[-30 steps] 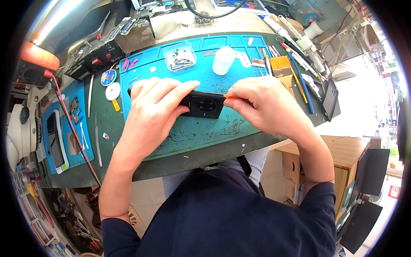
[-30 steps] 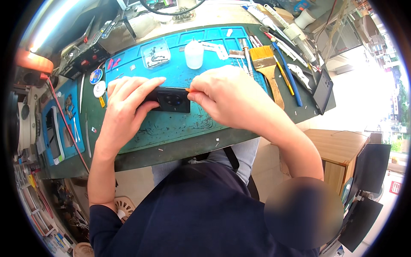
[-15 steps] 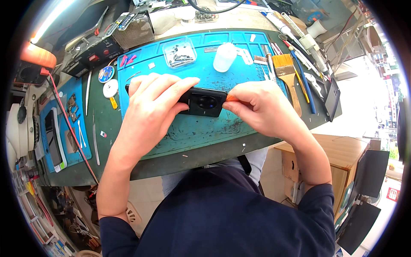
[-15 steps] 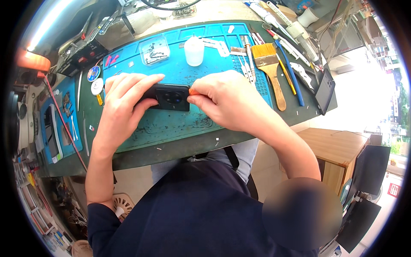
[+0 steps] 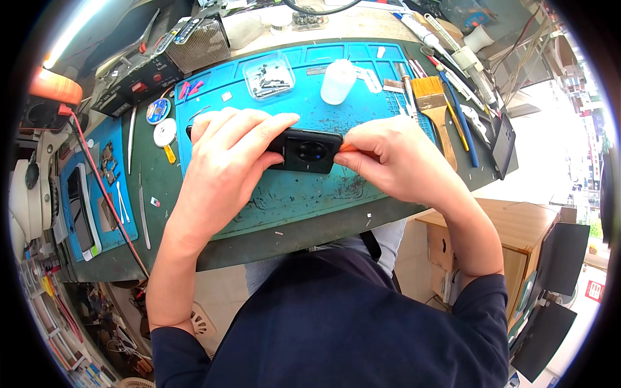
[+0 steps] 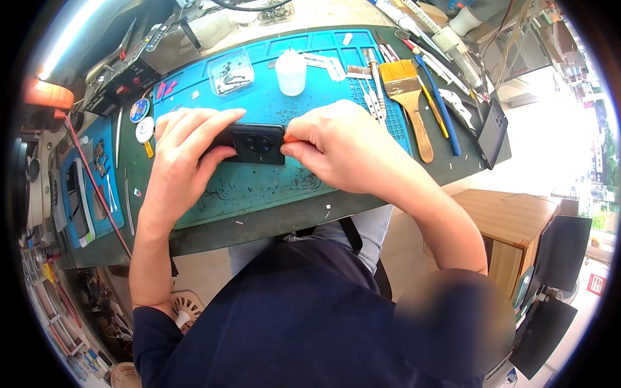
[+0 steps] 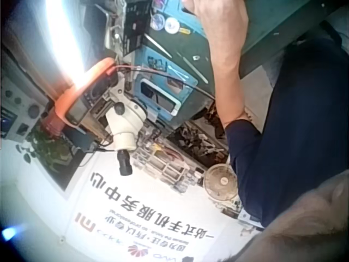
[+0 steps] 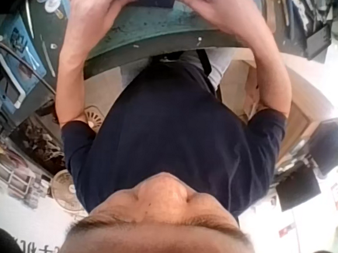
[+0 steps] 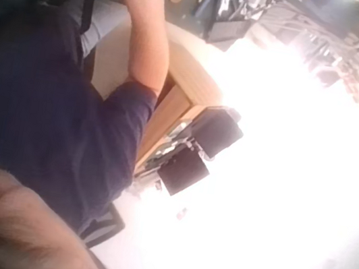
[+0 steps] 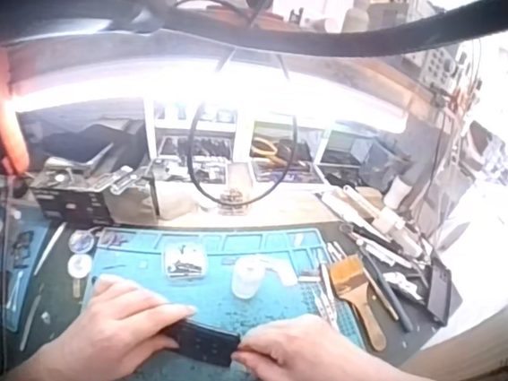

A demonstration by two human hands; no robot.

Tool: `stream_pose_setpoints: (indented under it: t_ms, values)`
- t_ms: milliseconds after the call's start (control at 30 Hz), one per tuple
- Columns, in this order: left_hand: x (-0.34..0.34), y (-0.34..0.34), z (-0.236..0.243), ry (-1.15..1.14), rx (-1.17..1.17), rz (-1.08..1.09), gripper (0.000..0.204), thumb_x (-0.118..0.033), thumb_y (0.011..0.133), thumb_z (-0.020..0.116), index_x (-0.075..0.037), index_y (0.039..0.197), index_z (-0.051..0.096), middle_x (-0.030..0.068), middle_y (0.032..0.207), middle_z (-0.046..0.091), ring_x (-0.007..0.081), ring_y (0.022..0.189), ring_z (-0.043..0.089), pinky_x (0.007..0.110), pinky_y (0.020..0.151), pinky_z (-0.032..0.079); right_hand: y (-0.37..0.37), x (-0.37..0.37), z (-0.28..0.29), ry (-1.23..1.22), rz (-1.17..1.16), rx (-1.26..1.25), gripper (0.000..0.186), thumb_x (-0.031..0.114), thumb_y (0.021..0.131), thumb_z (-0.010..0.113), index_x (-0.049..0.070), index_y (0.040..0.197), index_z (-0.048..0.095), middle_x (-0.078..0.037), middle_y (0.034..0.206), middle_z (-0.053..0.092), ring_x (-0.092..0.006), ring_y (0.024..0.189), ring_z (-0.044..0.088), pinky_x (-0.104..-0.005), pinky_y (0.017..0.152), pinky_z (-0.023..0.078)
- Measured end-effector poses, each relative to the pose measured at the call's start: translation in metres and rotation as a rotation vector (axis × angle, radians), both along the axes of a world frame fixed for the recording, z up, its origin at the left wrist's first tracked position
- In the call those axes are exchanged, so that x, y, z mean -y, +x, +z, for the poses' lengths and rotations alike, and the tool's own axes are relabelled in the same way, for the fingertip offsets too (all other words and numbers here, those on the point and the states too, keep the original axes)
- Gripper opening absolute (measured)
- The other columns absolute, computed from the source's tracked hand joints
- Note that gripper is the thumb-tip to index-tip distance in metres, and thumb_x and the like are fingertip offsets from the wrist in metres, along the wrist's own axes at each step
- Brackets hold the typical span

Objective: The person repairs a smartphone by applying adhesive to the internal frame and carefully placing small components. They use tweezers to position a small metal piece and a small orange tool to press down on the internal parts. The person also uses a liquid from a bottle to assist in the assembly process.

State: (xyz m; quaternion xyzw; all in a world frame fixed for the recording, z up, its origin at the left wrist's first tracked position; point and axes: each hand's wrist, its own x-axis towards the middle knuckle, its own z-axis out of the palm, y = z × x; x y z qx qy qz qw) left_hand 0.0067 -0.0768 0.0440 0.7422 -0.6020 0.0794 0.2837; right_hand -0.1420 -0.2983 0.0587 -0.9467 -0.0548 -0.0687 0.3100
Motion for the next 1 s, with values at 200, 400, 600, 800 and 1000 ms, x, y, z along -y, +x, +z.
stream_pose_setpoints:
  t_ms: [200,400,600,800,1000]
  values:
    - [-0.001,-0.001,0.000,0.018,-0.021,-0.001,0.047,-0.009,0.080,0.080,-0.010,0.127,0.071,0.0056,0.105,0.069,0.0259,0.098,0.062,0.039,0.092,0.042,0.002,0.001,0.001,0.035,0.012,-0.091,0.014,0.014,0.090,0.072,0.000,0.093,0.073,-0.017,0.082,0.071,-0.0383,0.079,0.068,-0.0458,0.071,0.054]
    - [-0.004,0.001,0.007,0.063,-0.054,0.006,0.048,-0.008,0.081,0.080,-0.009,0.128,0.070,0.0065,0.103,0.067,0.0271,0.099,0.062,0.040,0.094,0.041,0.005,0.012,0.008,0.129,-0.119,-0.212,0.028,0.027,0.090,0.080,0.003,0.105,0.078,-0.011,0.074,0.071,-0.0255,0.069,0.068,-0.0370,0.066,0.053]
    - [-0.019,0.004,0.017,0.295,-0.263,0.149,0.052,-0.011,0.086,0.079,-0.006,0.136,0.065,0.0124,0.104,0.065,0.0326,0.105,0.059,0.043,0.096,0.044,0.031,0.037,-0.022,-0.194,-0.334,0.388,0.058,0.026,0.086,0.086,0.005,0.136,0.064,-0.012,0.121,0.073,-0.0229,0.110,0.068,-0.0360,0.095,0.053]
    - [-0.021,0.009,0.021,0.400,-0.429,0.187,0.053,-0.017,0.089,0.079,-0.005,0.137,0.063,0.0158,0.105,0.065,0.0354,0.106,0.060,0.043,0.096,0.047,0.034,0.026,-0.032,0.017,-0.298,0.299,0.051,0.023,0.084,0.085,0.005,0.128,0.065,-0.018,0.120,0.071,-0.0372,0.115,0.065,-0.0458,0.101,0.051]
    - [-0.023,0.012,0.016,0.376,-0.429,0.144,0.051,-0.015,0.088,0.079,-0.003,0.135,0.064,0.0166,0.103,0.065,0.0354,0.101,0.062,0.043,0.091,0.049,0.005,0.016,-0.029,-0.431,-0.185,0.518,0.050,0.001,0.075,0.076,0.016,0.123,0.073,-0.008,0.118,0.061,-0.0300,0.108,0.064,-0.0413,0.091,0.056]
